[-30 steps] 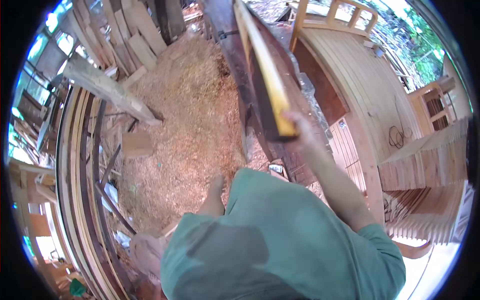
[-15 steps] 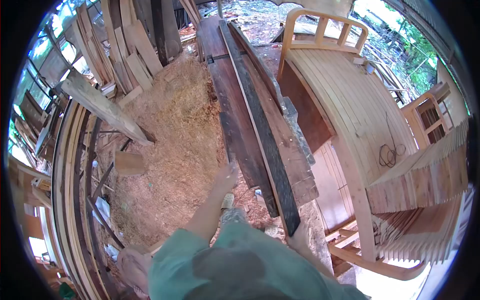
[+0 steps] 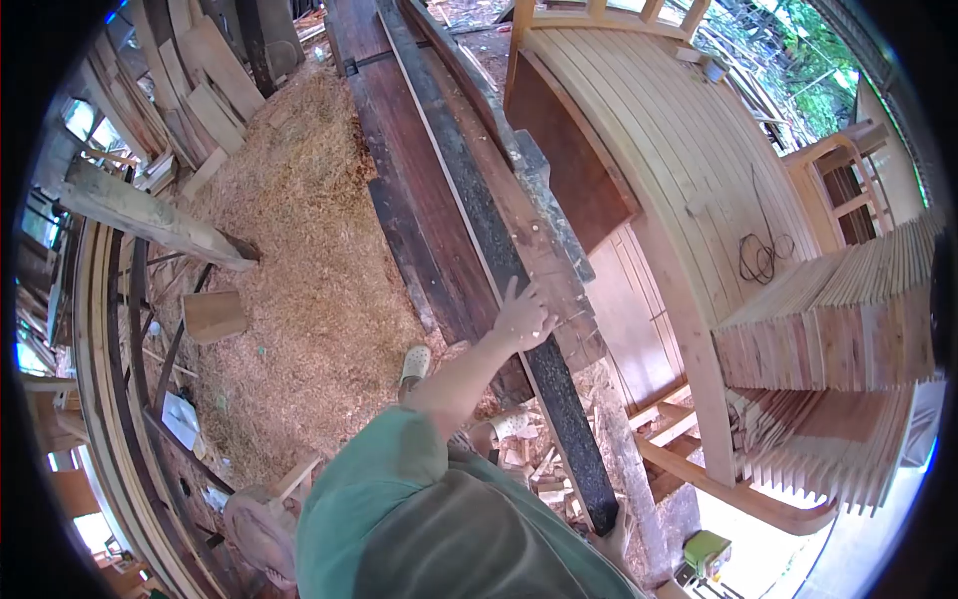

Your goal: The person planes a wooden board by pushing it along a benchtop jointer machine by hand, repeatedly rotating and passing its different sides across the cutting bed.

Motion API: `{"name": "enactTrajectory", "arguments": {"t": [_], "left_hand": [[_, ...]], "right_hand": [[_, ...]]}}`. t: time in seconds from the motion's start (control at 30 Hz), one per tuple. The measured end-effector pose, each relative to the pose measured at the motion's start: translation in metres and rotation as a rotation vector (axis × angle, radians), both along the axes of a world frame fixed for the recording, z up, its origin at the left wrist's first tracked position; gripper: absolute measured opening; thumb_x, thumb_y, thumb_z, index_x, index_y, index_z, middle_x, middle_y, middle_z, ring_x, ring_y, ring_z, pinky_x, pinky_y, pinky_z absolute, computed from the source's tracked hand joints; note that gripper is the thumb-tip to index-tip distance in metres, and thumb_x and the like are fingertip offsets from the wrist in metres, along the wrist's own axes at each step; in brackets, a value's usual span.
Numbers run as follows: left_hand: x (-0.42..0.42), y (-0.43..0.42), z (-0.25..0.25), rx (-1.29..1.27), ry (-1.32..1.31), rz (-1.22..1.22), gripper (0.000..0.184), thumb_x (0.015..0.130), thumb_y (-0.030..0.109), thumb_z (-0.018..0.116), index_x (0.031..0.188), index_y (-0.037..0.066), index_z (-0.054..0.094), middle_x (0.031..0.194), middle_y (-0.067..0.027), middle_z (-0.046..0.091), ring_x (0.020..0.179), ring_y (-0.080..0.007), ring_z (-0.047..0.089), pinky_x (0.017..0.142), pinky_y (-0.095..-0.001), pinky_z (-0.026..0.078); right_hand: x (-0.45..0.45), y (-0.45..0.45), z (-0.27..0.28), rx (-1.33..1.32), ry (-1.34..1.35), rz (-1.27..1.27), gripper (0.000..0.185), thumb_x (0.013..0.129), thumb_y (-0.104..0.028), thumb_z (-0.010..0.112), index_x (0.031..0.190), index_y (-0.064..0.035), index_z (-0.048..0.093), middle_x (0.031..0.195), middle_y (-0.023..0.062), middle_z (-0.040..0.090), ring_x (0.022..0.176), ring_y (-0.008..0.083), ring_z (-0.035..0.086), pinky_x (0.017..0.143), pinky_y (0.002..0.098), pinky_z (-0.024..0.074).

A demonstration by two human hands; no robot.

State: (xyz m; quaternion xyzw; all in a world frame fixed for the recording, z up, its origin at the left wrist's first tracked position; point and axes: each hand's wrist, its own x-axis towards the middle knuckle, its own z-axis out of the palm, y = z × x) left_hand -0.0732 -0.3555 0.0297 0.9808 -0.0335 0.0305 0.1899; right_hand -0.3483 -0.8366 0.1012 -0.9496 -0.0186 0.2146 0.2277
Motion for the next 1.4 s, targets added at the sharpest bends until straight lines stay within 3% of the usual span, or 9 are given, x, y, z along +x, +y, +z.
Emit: {"name": "enactTrajectory", "arguments": {"t": [0.1, 0.37, 0.47, 0.57, 0.77, 1.0, 1.27, 1.33, 1.4], "left_hand": [[0.001, 0.010, 0.008, -0.077, 0.000, 0.011, 0.037, 0.097, 0.037, 0.055, 0.089, 0.012, 0.081, 0.112, 0.0020, 0.072, 0.133, -0.0218, 0.049, 0.116, -0.0703, 0.020], [0.050, 0.115, 0.015, -0.026, 0.083, 0.036, 0.031, 0.092, 0.038, 0.060, 0.091, 0.013, 0.079, 0.110, 0.0034, 0.071, 0.129, -0.0190, 0.051, 0.115, -0.0690, 0.023], [0.082, 0.177, 0.003, -0.043, 0.081, 0.077, 0.034, 0.091, 0.039, 0.062, 0.100, 0.011, 0.079, 0.126, -0.0024, 0.067, 0.139, -0.0225, 0.045, 0.118, -0.0670, 0.022], [0.111, 0.238, 0.007, 0.035, 0.058, 0.101, 0.048, 0.090, 0.045, 0.063, 0.105, 0.003, 0.078, 0.164, -0.0144, 0.035, 0.155, -0.0323, 0.025, 0.124, -0.0616, 0.018], [0.170, 0.327, -0.003, 0.008, 0.064, 0.156, 0.052, 0.094, 0.049, 0.058, 0.102, 0.003, 0.079, 0.168, -0.0144, 0.028, 0.156, -0.0323, 0.022, 0.125, -0.0600, 0.016], [0.220, 0.406, -0.015, 0.055, 0.019, 0.162, 0.050, 0.097, 0.046, 0.055, 0.107, 0.002, 0.078, 0.168, -0.0149, 0.026, 0.157, -0.0326, 0.020, 0.125, -0.0609, 0.016], [0.262, 0.462, -0.009, 0.118, 0.056, 0.215, 0.053, 0.098, 0.046, 0.052, 0.111, 0.001, 0.076, 0.169, -0.0151, 0.025, 0.157, -0.0313, 0.019, 0.126, -0.0594, 0.014], [0.264, 0.474, -0.016, 0.093, -0.039, 0.279, 0.055, 0.098, 0.047, 0.051, 0.112, 0.000, 0.076, 0.167, -0.0143, 0.029, 0.156, -0.0312, 0.021, 0.124, -0.0602, 0.017], [0.244, 0.488, -0.006, -0.111, -0.217, 0.670, 0.061, 0.102, 0.047, 0.042, 0.121, -0.003, 0.072, 0.159, -0.0198, 0.039, 0.151, -0.0351, 0.029, 0.123, -0.0602, 0.019]], "right_hand": [[-0.007, -0.007, -0.024, -0.041, -0.086, -0.034, 0.105, 0.055, -0.007, 0.088, 0.149, -0.0058, 0.042, 0.114, 0.0202, 0.052, 0.111, 0.0412, 0.051, 0.099, 0.0538, 0.0416], [0.047, 0.111, -0.006, -0.043, 0.018, -0.066, 0.103, 0.055, -0.007, 0.086, 0.149, -0.0067, 0.045, 0.118, 0.0202, 0.053, 0.111, 0.0429, 0.050, 0.100, 0.0528, 0.0415], [0.078, 0.166, -0.005, -0.060, -0.028, -0.005, 0.108, 0.053, -0.010, 0.086, 0.152, -0.0037, 0.042, 0.117, 0.0205, 0.053, 0.111, 0.0433, 0.050, 0.101, 0.0530, 0.0413], [0.109, 0.220, -0.008, -0.045, -0.057, 0.029, 0.111, 0.053, -0.011, 0.085, 0.154, -0.0016, 0.040, 0.116, 0.0205, 0.054, 0.110, 0.0427, 0.051, 0.100, 0.0528, 0.0421], [0.155, 0.305, -0.022, 0.025, -0.141, 0.087, 0.104, 0.052, -0.009, 0.089, 0.149, -0.0057, 0.052, 0.114, 0.0200, 0.054, 0.107, 0.0400, 0.054, 0.097, 0.0499, 0.0465], [0.203, 0.374, -0.031, 0.117, -0.246, 0.199, 0.093, 0.056, -0.012, 0.091, 0.143, -0.0079, 0.058, 0.124, 0.0231, 0.053, 0.111, 0.0414, 0.054, 0.095, 0.0521, 0.0475], [0.254, 0.432, -0.043, 0.126, -0.441, 0.339, 0.070, 0.063, -0.034, 0.088, 0.126, -0.0115, 0.070, 0.115, 0.0238, 0.059, 0.100, 0.0436, 0.059, 0.084, 0.0545, 0.0487], [0.268, 0.445, -0.036, 0.113, -0.447, 0.333, 0.065, 0.061, -0.030, 0.088, 0.122, -0.0120, 0.072, 0.114, 0.0226, 0.059, 0.099, 0.0427, 0.059, 0.083, 0.0547, 0.0487], [0.277, 0.451, -0.038, 0.139, -0.458, 0.331, 0.062, 0.060, -0.026, 0.087, 0.119, -0.0126, 0.074, 0.114, 0.0209, 0.059, 0.099, 0.0410, 0.058, 0.084, 0.0538, 0.0486]]}}
